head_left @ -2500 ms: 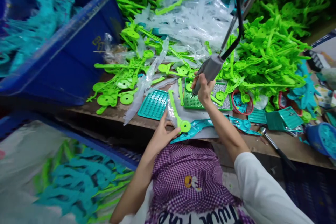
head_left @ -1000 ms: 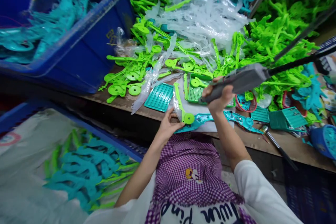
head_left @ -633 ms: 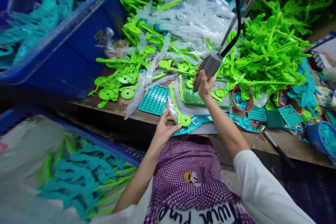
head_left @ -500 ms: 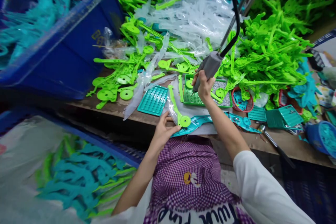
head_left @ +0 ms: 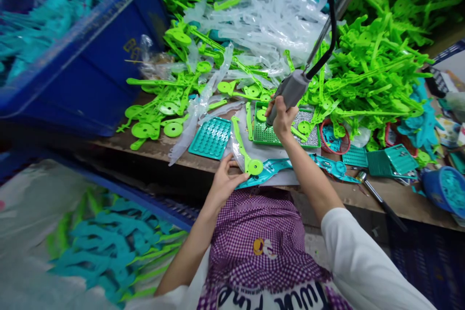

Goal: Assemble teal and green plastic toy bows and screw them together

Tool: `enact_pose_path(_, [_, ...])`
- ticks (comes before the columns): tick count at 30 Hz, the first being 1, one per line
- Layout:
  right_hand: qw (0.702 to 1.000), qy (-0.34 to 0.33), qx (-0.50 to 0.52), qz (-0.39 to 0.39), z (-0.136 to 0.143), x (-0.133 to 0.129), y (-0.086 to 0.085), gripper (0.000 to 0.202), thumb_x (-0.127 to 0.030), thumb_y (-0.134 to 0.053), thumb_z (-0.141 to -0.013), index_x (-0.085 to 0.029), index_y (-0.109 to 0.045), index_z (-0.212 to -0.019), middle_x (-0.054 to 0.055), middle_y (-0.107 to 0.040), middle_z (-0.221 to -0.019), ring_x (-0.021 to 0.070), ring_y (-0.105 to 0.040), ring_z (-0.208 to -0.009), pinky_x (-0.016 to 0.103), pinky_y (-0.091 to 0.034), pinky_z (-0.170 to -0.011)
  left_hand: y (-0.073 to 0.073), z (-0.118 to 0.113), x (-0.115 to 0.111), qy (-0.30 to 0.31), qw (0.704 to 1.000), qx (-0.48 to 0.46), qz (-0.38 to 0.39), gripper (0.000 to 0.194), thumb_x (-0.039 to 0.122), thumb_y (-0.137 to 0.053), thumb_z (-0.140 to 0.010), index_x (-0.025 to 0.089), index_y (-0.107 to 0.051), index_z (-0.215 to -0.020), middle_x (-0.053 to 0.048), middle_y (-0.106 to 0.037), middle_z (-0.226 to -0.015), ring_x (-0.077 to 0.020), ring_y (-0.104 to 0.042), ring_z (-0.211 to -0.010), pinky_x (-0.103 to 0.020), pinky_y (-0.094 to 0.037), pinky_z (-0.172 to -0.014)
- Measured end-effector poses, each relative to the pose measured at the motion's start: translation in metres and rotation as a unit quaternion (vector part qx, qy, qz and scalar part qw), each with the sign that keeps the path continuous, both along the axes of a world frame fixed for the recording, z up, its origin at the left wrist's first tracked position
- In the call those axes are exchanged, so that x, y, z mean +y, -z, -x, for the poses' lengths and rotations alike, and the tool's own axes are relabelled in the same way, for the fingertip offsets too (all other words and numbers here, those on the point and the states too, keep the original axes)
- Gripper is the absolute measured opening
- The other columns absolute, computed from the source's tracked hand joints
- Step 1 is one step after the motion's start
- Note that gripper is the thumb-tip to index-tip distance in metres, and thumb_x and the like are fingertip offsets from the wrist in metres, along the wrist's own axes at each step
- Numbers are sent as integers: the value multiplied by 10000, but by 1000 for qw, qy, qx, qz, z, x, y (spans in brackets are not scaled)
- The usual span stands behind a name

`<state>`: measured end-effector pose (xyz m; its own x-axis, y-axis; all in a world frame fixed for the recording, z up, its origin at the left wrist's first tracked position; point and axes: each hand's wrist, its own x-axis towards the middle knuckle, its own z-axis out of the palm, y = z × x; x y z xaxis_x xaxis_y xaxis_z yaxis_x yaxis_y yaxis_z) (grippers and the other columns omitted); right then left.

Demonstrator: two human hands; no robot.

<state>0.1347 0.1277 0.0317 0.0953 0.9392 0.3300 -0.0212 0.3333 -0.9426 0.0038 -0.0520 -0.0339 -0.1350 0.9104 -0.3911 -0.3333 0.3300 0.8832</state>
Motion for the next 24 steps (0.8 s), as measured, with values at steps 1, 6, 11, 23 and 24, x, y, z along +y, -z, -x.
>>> enact_pose_path(1, [1000, -3, 3, -6, 0, 0, 0, 407, -606, -550, -806, -211, -591, -720, -51, -493, -515, 101, -526, -442, 254, -434, -454, 0, 0, 0, 1, 1000, 0, 0, 977, 274, -887, -495, 192, -468, -1373, -26, -637, -967, -160, -663, -745, -300, -590, -661])
enact_pose_path(6, [1000, -8, -14, -12, 1, 0, -1, 358, -554, -608, -781, -212, -571, -682, -57, -484, -478, 100, -509, -422, 253, -419, -446, 1, 0, 1, 5, 1000, -7, -1, 971, 280, -890, -503, 209, -464, -1373, -29, -639, -981, -161, -665, -744, -304, -594, -662])
enact_pose_path(11, [1000, -8, -15, -23, 0, 0, -1, 355, -547, -601, -794, -205, -582, -702, -55, -496, -490, 97, -517, -426, 255, -436, -457, 1, 0, 0, -2, 1000, -13, 4, 981, 270, -902, -489, 202, -467, -1365, -23, -642, -986, -145, -665, -717, -297, -592, -676])
enact_pose_path(23, [999, 19, -29, -1, -3, 2, -7, 479, -650, -490, -834, -191, -625, -810, -53, -476, -512, 96, -519, -433, 258, -443, -469, 8, 1, 0, -6, 1000, -16, -9, 966, 276, -906, -489, 199, -478, -1351, -23, -644, -974, -138, -661, -687, -282, -585, -646])
enact_pose_path(24, [1000, 26, -15, 3, -6, -2, -13, 497, -662, -481, -837, -190, -637, -846, -57, -469, -512, 92, -512, -427, 255, -441, -467, 7, 0, 0, -9, 1000, -16, -11, 963, 276, -904, -490, 198, -481, -1351, -24, -643, -971, -141, -662, -695, -278, -582, -641])
